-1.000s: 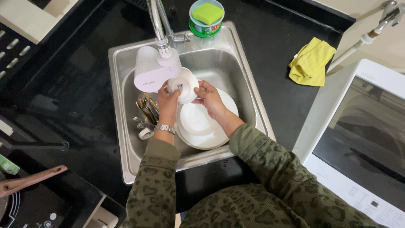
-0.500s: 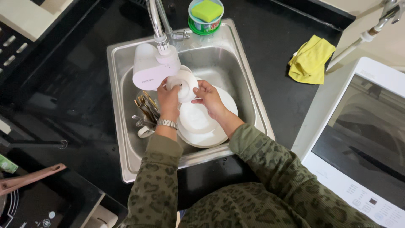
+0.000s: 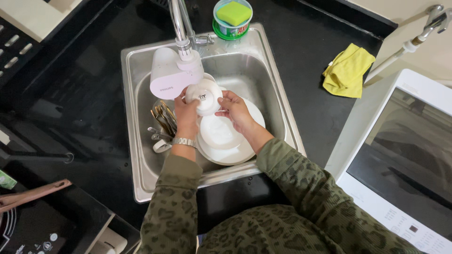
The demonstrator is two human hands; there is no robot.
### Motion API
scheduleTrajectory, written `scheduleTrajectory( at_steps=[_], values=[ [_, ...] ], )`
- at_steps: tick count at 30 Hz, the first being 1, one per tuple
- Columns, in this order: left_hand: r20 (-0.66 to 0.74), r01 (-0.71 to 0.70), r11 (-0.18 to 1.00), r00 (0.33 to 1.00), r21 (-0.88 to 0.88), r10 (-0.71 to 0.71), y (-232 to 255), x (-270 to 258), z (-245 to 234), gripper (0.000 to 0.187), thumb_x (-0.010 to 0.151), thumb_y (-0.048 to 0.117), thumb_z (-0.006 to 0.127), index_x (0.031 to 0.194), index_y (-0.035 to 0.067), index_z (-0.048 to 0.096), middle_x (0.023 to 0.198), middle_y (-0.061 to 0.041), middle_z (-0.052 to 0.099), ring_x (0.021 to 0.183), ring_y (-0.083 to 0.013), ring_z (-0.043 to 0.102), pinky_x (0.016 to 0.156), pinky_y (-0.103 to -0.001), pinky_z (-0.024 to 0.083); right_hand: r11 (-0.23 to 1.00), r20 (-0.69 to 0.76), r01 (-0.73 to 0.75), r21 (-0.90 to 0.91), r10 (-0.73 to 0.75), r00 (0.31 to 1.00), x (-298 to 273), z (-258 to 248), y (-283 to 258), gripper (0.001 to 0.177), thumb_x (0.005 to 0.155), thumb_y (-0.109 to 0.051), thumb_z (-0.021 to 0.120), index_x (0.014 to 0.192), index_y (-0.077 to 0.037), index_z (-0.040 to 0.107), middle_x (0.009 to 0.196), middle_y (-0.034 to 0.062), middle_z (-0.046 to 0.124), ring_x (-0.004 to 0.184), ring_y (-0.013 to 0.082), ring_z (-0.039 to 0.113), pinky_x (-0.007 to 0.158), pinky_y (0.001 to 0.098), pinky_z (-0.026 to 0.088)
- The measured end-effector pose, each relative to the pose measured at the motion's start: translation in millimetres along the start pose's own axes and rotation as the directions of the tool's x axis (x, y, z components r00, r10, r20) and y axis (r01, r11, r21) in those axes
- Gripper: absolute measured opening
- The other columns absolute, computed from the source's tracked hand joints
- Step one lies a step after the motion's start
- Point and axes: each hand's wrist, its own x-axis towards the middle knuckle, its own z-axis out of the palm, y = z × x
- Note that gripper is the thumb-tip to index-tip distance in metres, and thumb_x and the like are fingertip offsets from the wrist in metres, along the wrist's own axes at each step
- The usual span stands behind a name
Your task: The person washes a small bowl and a white plate using a green sponge in a kitchen sink, then rinses them under running water.
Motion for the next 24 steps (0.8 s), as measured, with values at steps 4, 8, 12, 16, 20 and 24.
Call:
scheduleTrajectory(
  at_steps=[4,8,12,16,20,24],
  values=[
    [0.071,0.064,0.959,0.996,-0.275,-0.046,3,4,-9,0.064,0.091,0.016,0.073,0.148,0.004,0.047,0.129,-0.017,0.055,0.124,-0.0318,0.056,0.101,-0.057,0.051,1.0,0.021,-0.022,0.023,0.021,1.0,14,-11,9,0.026,0.102,-0.014,0.061,0.125,-0.002,0.061,0.1,0.0085,0.071,0.082,0.0181,0.076,0.074,0.0348,0.068],
    [0.108,0.129,0.92,0.99,-0.369,-0.095,-18,24,-19,0.048,0.097,0.032,0.073,0.136,0.008,0.06,0.121,-0.013,0.067,0.116,-0.028,0.065,0.101,-0.049,0.053,0.997,0.031,-0.055,0.058,0.053,0.998,8,-3,-5,0.027,0.102,-0.016,0.058,0.126,-0.003,0.06,0.1,0.0079,0.073,0.083,0.0174,0.077,0.075,0.0339,0.068],
    [0.08,0.093,0.941,0.994,-0.324,-0.071,-30,39,-21,0.04,0.092,0.035,0.08,0.12,0.01,0.067,0.108,-0.01,0.072,0.103,-0.0266,0.071,0.088,-0.049,0.061,0.995,0.039,-0.092,0.039,0.091,0.995,2,6,-15,0.029,0.102,-0.024,0.065,0.123,-0.005,0.062,0.101,0.0085,0.074,0.084,0.0194,0.077,0.073,0.0348,0.068],
    [0.02,0.039,0.934,0.999,-0.354,-0.034,-28,37,-14,0.037,0.093,0.036,0.078,0.114,0.006,0.067,0.103,-0.01,0.072,0.097,-0.0217,0.072,0.081,-0.044,0.062,0.993,0.044,-0.093,0.078,0.089,0.995,11,0,-2,0.025,0.099,-0.023,0.069,0.117,-0.006,0.063,0.099,0.008,0.075,0.086,0.0195,0.078,0.075,0.0347,0.067],
    [0.029,0.026,0.979,0.999,-0.201,-0.02,-50,62,-8,0.033,0.098,0.031,0.071,0.123,0.009,0.067,0.111,-0.012,0.07,0.105,-0.0271,0.071,0.085,-0.047,0.062,0.961,-0.008,-0.136,0.24,0.142,0.99,17,-6,-5,0.024,0.099,-0.021,0.069,0.118,-0.008,0.061,0.101,0.01,0.075,0.089,0.0241,0.078,0.076,0.0401,0.068],
    [-0.004,-0.04,0.995,0.999,0.095,0.041,-54,87,16,0.03,0.09,0.036,0.071,0.117,0.022,0.075,0.109,-0.001,0.076,0.105,-0.0254,0.073,0.08,-0.041,0.064,0.925,-0.05,-0.127,0.359,0.155,0.987,3,-7,-15,0.015,0.099,-0.017,0.068,0.111,-0.011,0.062,0.102,0.0108,0.075,0.092,0.0268,0.077,0.078,0.044,0.067]
  ],
)
